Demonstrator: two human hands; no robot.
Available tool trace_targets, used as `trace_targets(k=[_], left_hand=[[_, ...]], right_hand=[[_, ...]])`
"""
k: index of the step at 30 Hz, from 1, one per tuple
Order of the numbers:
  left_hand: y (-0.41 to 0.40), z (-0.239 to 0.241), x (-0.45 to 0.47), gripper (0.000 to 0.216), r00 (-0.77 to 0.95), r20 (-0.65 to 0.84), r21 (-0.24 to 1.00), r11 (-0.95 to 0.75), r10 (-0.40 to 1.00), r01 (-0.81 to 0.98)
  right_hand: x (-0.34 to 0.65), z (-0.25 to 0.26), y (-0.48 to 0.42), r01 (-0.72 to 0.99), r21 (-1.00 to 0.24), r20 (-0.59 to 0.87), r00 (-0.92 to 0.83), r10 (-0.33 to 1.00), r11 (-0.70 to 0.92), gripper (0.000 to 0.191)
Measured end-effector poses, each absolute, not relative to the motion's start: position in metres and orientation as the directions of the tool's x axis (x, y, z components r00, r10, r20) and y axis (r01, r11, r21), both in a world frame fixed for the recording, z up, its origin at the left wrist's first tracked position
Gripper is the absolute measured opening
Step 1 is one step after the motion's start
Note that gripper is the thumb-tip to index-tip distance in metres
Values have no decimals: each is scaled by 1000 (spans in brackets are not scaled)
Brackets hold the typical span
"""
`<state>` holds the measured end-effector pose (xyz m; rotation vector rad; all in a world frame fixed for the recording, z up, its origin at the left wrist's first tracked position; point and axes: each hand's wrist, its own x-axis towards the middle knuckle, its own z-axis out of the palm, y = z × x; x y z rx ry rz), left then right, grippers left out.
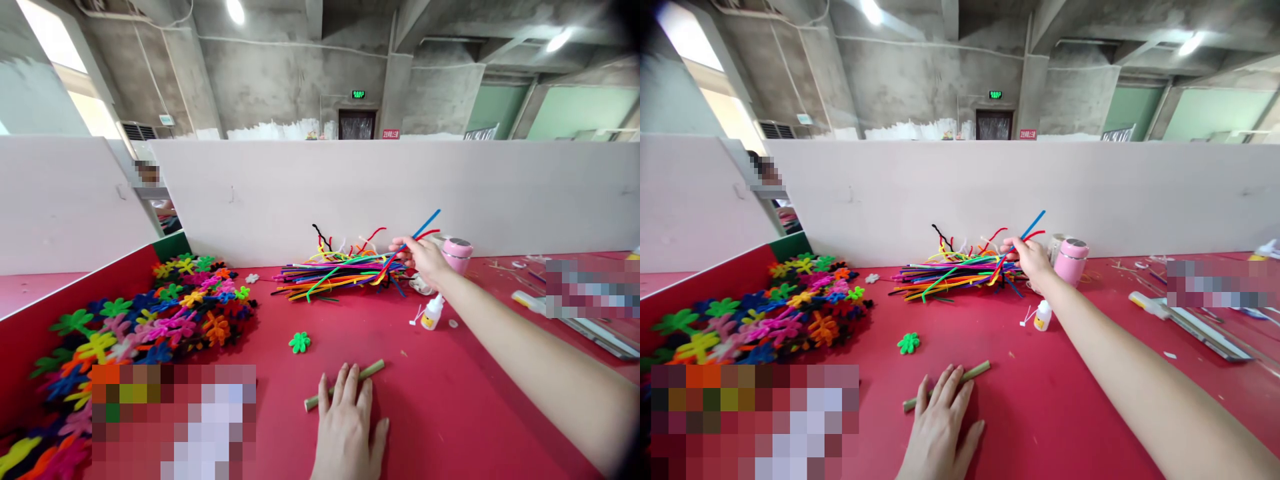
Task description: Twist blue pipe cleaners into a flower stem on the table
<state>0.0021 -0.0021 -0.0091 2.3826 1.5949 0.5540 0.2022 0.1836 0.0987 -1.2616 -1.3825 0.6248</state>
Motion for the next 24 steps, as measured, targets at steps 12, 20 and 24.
trace_targets(k=[12,20,24], left_hand=[[-3,-6,3,44,325,149,405,-357,934,842],[-5,-5,3,44,320,141,414,-350,937,840],[-4,-4,3,44,322,142,417,-351,936,838]], right_hand=[[214,145,191,199,-919,385,279,880,339,25],[216,176,186,234,-849,527,315,789,474,26],[218,189,187,353,-759,648,322,690,548,29]])
